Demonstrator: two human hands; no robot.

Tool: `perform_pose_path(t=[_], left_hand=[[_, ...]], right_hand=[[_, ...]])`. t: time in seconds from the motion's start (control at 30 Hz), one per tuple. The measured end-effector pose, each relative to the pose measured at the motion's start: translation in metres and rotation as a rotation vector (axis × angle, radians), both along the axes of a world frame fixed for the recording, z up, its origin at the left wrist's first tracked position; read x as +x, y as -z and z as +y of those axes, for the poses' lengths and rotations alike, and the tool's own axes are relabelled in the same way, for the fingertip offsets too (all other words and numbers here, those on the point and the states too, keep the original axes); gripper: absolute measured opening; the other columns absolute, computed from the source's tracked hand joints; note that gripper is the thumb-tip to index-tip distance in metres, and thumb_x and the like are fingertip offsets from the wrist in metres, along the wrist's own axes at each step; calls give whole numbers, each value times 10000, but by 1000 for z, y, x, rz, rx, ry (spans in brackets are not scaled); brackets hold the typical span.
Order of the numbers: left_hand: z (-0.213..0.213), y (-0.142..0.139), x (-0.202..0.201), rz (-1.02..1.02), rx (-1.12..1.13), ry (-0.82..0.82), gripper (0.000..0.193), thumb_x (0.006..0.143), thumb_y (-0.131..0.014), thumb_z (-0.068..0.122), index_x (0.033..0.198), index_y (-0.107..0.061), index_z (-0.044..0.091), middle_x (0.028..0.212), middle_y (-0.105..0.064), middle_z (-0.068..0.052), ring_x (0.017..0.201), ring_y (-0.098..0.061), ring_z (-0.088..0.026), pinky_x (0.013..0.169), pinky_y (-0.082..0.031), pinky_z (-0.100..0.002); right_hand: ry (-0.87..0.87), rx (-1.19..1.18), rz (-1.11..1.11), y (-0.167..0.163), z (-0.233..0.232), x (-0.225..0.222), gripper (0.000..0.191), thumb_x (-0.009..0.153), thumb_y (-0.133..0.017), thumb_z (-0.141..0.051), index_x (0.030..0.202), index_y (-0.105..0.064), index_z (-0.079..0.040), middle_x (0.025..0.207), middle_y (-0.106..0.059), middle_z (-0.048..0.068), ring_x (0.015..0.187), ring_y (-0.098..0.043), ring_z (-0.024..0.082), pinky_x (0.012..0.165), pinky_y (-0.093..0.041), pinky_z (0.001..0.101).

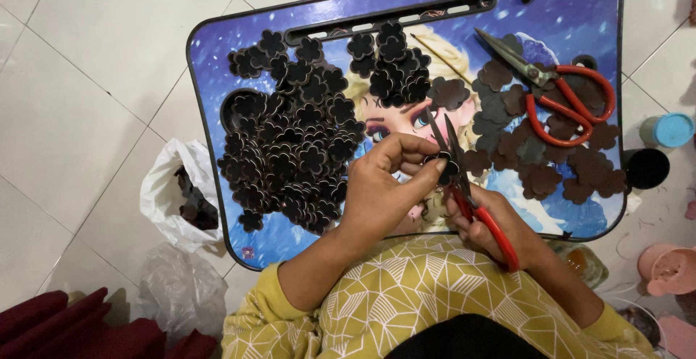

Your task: The person sits on the floor with a patterned board on their lap and uses red-handled scissors to trim the edges of dark flower-shaped fabric cutouts one at a time. They place trimmed flowers into a growing pile on the board and drop scraps into a plastic bag beside them.

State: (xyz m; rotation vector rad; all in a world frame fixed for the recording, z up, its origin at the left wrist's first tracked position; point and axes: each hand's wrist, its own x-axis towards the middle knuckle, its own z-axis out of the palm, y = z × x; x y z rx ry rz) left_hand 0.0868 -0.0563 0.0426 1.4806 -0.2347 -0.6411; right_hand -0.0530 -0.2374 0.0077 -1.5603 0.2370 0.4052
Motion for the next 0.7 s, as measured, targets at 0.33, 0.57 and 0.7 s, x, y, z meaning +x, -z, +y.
perform_pose_path(t=[0.33,0.57,0.7], left_hand=[[1,5,0,-27,-27,-7,198,889,-778,108,1056,-729,11,952,-747,-26,835,-675,-55,766,-581,-230],[2,5,1,1,-20,-3,201,880,-777,104,1049,-733,5,931,-742,-23,820,-676,-56,738,-581,-227],[3,4,3,32,18,5,204,863,-771,100,1041,-738,7,912,-742,-18,813,-689,-52,716,-592,-222]], right_hand=[[25,28,21,3,2,0,801,802,-584,-831,995,-531,-55,730,-466,-22,645,-463,90,537,-398,254],[11,27,76,4,0,0,807,771,-584,-838,969,-516,-59,720,-452,-23,605,-437,92,500,-375,258],[-5,2,11,5,-1,0,787,807,-572,-840,955,-517,-69,724,-461,-33,634,-431,78,539,-363,241]])
